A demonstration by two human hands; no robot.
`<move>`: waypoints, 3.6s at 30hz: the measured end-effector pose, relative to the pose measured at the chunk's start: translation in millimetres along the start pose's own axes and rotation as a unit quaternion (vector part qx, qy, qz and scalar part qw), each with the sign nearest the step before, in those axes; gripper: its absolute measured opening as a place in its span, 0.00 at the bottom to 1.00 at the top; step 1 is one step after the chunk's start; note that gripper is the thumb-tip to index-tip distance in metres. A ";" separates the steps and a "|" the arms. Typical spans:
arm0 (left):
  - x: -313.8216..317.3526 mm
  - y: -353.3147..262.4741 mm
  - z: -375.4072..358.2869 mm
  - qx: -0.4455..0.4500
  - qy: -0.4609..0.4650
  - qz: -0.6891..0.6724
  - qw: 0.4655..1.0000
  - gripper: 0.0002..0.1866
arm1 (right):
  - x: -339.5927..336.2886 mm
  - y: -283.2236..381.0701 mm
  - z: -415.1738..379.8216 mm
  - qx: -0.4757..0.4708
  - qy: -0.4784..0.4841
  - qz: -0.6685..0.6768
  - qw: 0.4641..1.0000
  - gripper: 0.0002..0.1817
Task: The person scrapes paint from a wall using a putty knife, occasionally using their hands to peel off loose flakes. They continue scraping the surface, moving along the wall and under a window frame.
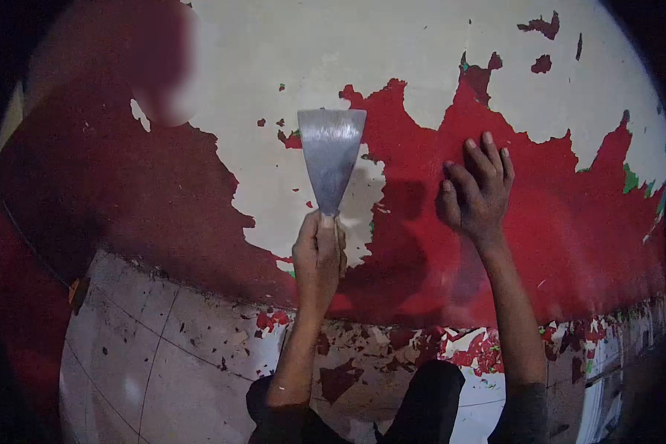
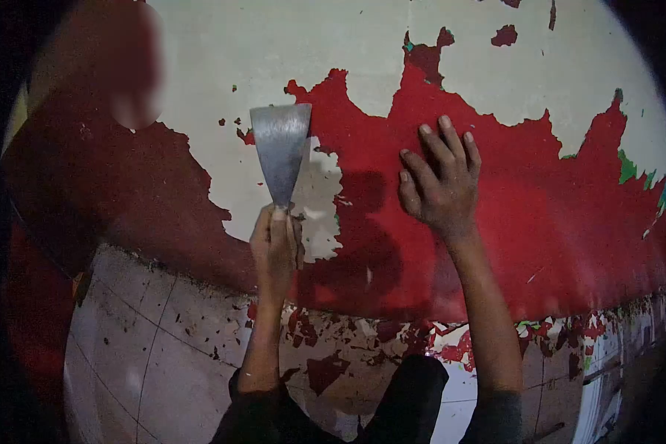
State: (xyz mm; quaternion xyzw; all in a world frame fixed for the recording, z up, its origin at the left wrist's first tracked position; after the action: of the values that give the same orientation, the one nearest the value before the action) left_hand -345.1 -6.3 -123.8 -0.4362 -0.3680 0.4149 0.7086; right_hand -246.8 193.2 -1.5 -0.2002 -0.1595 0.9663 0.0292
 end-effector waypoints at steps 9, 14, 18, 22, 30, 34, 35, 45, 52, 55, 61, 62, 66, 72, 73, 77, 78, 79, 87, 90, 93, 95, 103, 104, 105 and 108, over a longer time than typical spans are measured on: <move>-13.4 32.1 -22.1 -0.033 0.000 0.154 0.988 0.19 | 0.3 0.1 1.1 0.000 -0.005 -0.005 1.000 0.09; -4.3 42.3 -34.1 -0.005 -0.021 0.119 0.993 0.18 | 0.2 -0.4 1.6 0.000 -0.005 -0.005 1.000 0.09; 4.0 23.9 -21.7 0.001 0.008 0.116 0.993 0.18 | 0.1 0.5 1.9 0.004 -0.007 -0.001 1.000 0.08; 3.0 37.5 -31.8 0.001 0.002 0.140 0.990 0.18 | -2.3 0.2 1.9 0.003 -0.011 -0.003 1.000 0.08; 11.1 51.3 -38.9 -0.051 -0.027 0.104 0.993 0.16 | -2.1 -1.8 1.3 0.000 -0.012 0.000 1.000 0.09; 13.2 21.5 -14.7 0.002 0.002 0.121 0.993 0.16 | -1.6 -1.1 1.8 -0.004 -0.015 0.003 1.000 0.09; 11.6 34.8 -23.1 -0.028 -0.008 0.108 0.994 0.16 | -2.1 -0.5 1.8 -0.005 -0.019 0.005 1.000 0.09; 11.5 33.6 -38.4 -0.029 -0.021 0.140 0.989 0.19 | -0.6 -2.3 1.3 0.004 -0.014 0.006 1.000 0.09; 16.7 26.1 -28.9 -0.008 -0.008 0.079 0.997 0.19 | -0.6 -1.1 0.8 0.003 -0.005 0.005 1.000 0.09; 10.7 55.2 -29.2 -0.016 -0.021 0.120 0.992 0.19 | -1.4 -1.9 -0.1 0.001 -0.014 0.002 1.000 0.08; 24.8 -20.5 0.3 -0.018 -0.002 0.000 1.000 0.17 | -0.6 -0.6 0.1 -0.002 0.002 0.002 1.000 0.10; 25.8 -14.0 -2.9 -0.017 0.000 -0.010 1.000 0.17 | -1.4 -0.8 0.6 -0.003 0.000 0.003 1.000 0.11; 33.4 84.6 -81.4 -0.073 0.076 0.015 0.994 0.15 | -3.5 -2.3 1.3 -0.010 0.002 0.023 1.000 0.14; -14.0 156.5 -167.1 -0.101 0.008 0.050 0.994 0.13 | -3.8 10.7 -7.4 0.022 0.058 0.110 0.992 0.19; -29.5 163.8 -166.1 -0.068 -0.008 0.040 0.997 0.13 | -0.4 22.7 -21.0 0.043 0.077 0.138 0.986 0.20; -42.9 104.8 -158.5 -0.006 -0.029 -0.001 1.000 0.13 | 46.4 118.1 -131.1 0.214 0.381 0.556 0.707 0.30; -32.8 74.9 -160.0 -0.001 -0.031 0.051 0.998 0.13 | 77.0 148.3 -184.1 0.288 0.411 0.623 0.600 0.33; -27.3 73.2 -157.2 -0.008 -0.029 0.099 0.995 0.14 | 81.1 178.4 -210.8 0.324 0.413 0.679 0.513 0.33; 53.0 115.0 -160.9 -0.148 0.112 0.058 0.981 0.26 | 45.2 196.5 -284.6 0.386 0.250 0.667 0.586 0.27; 89.7 123.2 -155.6 0.086 0.225 0.240 0.941 0.27 | 14.9 161.7 -289.7 0.485 0.262 0.724 0.415 0.27; 149.9 19.3 -116.9 0.223 0.239 0.384 0.864 0.28 | 4.9 79.1 -346.3 0.550 0.128 0.564 0.603 0.20; 165.2 -17.5 -58.6 0.273 0.199 0.450 0.827 0.29 | -6.2 30.7 -354.3 0.577 0.067 0.543 0.606 0.19; 257.0 -109.6 26.8 0.549 0.019 0.607 0.575 0.25 | -50.3 -74.8 -260.8 0.529 -0.047 0.586 0.612 0.16; 250.0 -105.4 30.8 0.550 0.026 0.598 0.583 0.24 | -51.4 -79.7 -256.5 0.527 -0.051 0.589 0.610 0.16; 245.1 -100.2 32.5 0.548 0.033 0.589 0.594 0.24 | -52.6 -85.5 -254.4 0.532 -0.053 0.590 0.605 0.16; 246.1 -103.7 29.8 0.552 0.025 0.586 0.592 0.22 | -49.3 -101.8 -251.5 0.529 -0.076 0.600 0.595 0.17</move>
State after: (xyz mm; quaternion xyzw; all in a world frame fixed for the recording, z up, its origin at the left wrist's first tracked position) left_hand -249.0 198.2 21.7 -0.0932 0.2844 0.8534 0.4267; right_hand -102.7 358.3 -168.9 -0.1258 0.5343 0.6919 -0.4690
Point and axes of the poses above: each hand's wrist, its own z-axis towards the middle knuckle, its own x-axis out of the palm, y = z × x, the point moved 10 cm from there along z, towards the middle knuckle, and after that the axes turned 10 degrees about y, right-handed, at the moved point
